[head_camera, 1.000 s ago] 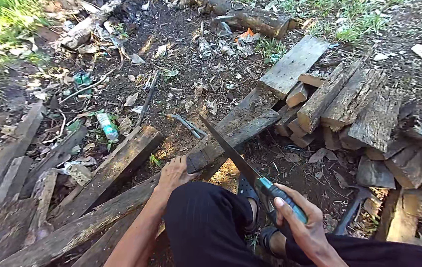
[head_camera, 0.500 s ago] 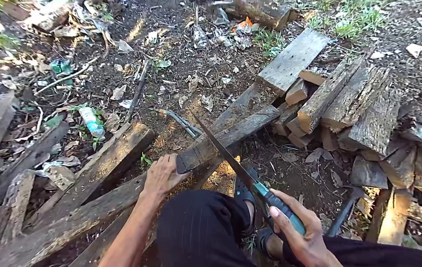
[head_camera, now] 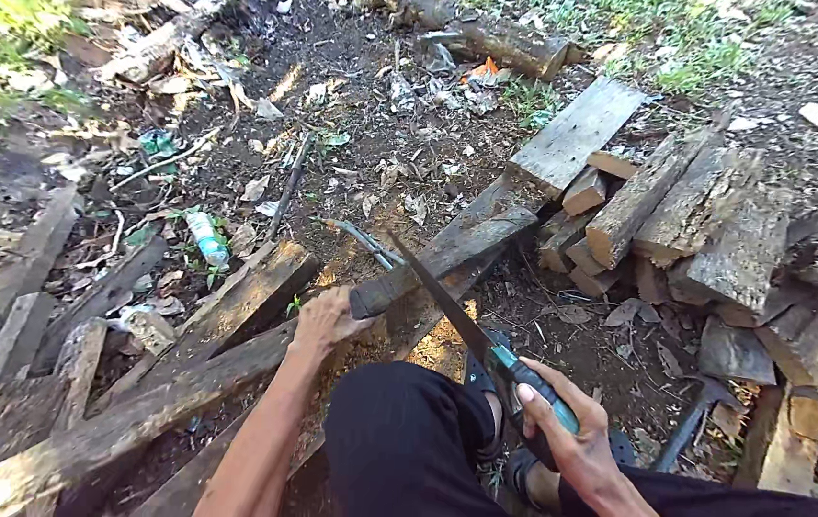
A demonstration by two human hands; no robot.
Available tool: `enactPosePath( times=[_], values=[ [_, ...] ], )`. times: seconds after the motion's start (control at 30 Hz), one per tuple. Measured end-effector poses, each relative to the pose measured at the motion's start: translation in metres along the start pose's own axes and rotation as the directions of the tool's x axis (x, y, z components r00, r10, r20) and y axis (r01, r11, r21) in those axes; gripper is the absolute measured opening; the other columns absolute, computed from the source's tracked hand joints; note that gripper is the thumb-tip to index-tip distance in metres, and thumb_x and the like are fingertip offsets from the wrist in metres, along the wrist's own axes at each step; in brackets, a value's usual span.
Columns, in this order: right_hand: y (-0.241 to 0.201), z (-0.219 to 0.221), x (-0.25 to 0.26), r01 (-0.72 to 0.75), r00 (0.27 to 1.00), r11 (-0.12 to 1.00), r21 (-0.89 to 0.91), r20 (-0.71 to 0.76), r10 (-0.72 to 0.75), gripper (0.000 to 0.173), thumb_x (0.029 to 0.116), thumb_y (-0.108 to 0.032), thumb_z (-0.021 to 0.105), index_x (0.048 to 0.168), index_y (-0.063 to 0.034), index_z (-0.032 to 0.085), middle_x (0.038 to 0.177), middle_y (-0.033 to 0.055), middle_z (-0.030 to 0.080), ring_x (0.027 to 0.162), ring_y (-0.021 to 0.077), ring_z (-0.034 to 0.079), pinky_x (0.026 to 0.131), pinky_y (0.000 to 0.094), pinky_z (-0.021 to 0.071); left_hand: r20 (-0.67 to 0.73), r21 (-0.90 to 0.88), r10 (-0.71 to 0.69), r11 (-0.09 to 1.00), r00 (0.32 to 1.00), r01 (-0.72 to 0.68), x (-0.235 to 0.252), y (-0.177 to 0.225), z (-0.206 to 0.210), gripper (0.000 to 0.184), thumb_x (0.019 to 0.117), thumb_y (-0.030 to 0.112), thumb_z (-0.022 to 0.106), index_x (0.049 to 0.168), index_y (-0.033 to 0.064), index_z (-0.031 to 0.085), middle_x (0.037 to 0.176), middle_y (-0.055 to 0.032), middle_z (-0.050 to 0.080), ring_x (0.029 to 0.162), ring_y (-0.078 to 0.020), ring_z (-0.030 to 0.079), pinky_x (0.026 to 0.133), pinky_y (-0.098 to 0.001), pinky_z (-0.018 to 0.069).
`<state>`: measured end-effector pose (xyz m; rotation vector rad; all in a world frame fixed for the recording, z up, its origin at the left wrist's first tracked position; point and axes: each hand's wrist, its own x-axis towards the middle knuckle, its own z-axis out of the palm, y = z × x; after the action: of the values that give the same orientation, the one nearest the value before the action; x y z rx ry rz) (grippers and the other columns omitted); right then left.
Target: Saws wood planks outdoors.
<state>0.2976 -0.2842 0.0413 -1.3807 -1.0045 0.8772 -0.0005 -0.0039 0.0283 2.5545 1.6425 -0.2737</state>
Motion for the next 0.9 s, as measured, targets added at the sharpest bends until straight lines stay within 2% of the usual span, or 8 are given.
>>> enactPosePath(
  times=[0.2,0.27,0.43,0.6,0.67,0.77,0.83,0.9],
  values=[
    [0.000,0.005,-0.002,0.015,1.000,0.999,0.032,-0.006,-0.015,0.042,0.1027,-0.027,0.061,0.134,0.0015,0.062,0.081,0.0039,0.071,0.053,0.0136,0.064,0.046,0.0309,0.0591,-0.062,0.028,-0.007,1.000,0.998,0.009,0.002,-0.001,0.010,0.087,0.0741,0.080,0.070,0.122,0.0070,0.067,0.112,-0.0162,0.071,0.102,-0.0354,0.069,0.083,-0.0568,0.0557],
    [-0.001,0.003,-0.003,0.003,1.000,1.000,0.023,-0.002,-0.003,0.041,0.1026,-0.026,0.061,0.133,0.0007,0.062,0.084,0.0044,0.071,0.053,0.0138,0.064,0.046,0.0308,0.0592,-0.059,0.028,-0.006,1.000,0.998,0.008,0.002,0.000,0.010,0.087,0.0736,0.079,0.070,0.121,0.0066,0.067,0.111,-0.0160,0.071,0.102,-0.0350,0.070,0.083,-0.0568,0.0559],
    [-0.011,-0.017,-0.022,-0.052,0.999,0.998,0.036,0.001,0.052,0.039,0.1034,-0.024,0.059,0.133,0.0005,0.062,0.077,0.0042,0.069,0.051,0.0146,0.063,0.046,0.0313,0.0584,-0.069,0.042,0.010,0.999,0.998,-0.007,0.005,-0.002,0.013,0.087,0.0731,0.081,0.069,0.119,0.0076,0.067,0.107,-0.0146,0.071,0.098,-0.0341,0.070,0.080,-0.0557,0.0561],
    [-0.021,-0.033,-0.039,-0.119,0.993,0.992,0.038,0.001,0.119,0.037,0.1032,-0.018,0.057,0.134,0.0024,0.061,0.081,0.0066,0.070,0.052,0.0164,0.063,0.048,0.0336,0.0598,-0.073,0.063,0.013,0.998,0.997,-0.009,0.004,-0.001,0.013,0.086,0.0726,0.080,0.070,0.118,0.0078,0.067,0.106,-0.0135,0.072,0.096,-0.0332,0.070,0.078,-0.0546,0.0564],
    [-0.015,-0.025,-0.025,-0.112,0.994,0.994,0.015,-0.007,0.112,0.037,0.1035,-0.022,0.058,0.133,0.0008,0.062,0.080,0.0059,0.070,0.051,0.0160,0.063,0.047,0.0340,0.0596,-0.086,0.064,0.025,0.998,0.996,-0.019,0.007,-0.001,0.015,0.085,0.0727,0.079,0.071,0.118,0.0078,0.067,0.105,-0.0132,0.071,0.096,-0.0327,0.070,0.078,-0.0537,0.0565],
    [0.003,0.012,0.032,-0.091,0.995,0.995,-0.043,-0.037,0.089,0.036,0.1029,-0.025,0.058,0.129,-0.0009,0.065,0.081,0.0047,0.070,0.050,0.0149,0.062,0.044,0.0343,0.0583,-0.109,0.055,0.038,0.998,0.993,-0.033,0.006,-0.002,0.021,0.085,0.0719,0.079,0.072,0.119,0.0084,0.067,0.105,-0.0124,0.072,0.096,-0.0317,0.070,0.079,-0.0532,0.0562],
    [0.016,0.039,0.076,-0.071,0.997,0.997,-0.040,-0.032,0.070,0.034,0.1025,-0.025,0.060,0.126,-0.0012,0.067,0.084,0.0062,0.071,0.052,0.0151,0.063,0.047,0.0349,0.0593,-0.108,0.011,0.029,1.000,0.994,-0.028,0.005,-0.001,0.018,0.085,0.0718,0.076,0.075,0.122,0.0075,0.067,0.109,-0.0140,0.072,0.099,-0.0334,0.070,0.081,-0.0553,0.0562],
    [0.019,0.051,0.095,-0.070,0.997,0.996,-0.058,-0.013,0.070,0.035,0.1016,-0.030,0.062,0.126,-0.0050,0.068,0.090,0.0058,0.073,0.055,0.0137,0.065,0.050,0.0333,0.0604,-0.104,-0.005,0.020,1.000,0.994,-0.020,0.004,-0.002,0.015,0.085,0.0718,0.078,0.073,0.121,0.0080,0.068,0.109,-0.0141,0.072,0.100,-0.0332,0.070,0.082,-0.0559,0.0561]
  ],
)
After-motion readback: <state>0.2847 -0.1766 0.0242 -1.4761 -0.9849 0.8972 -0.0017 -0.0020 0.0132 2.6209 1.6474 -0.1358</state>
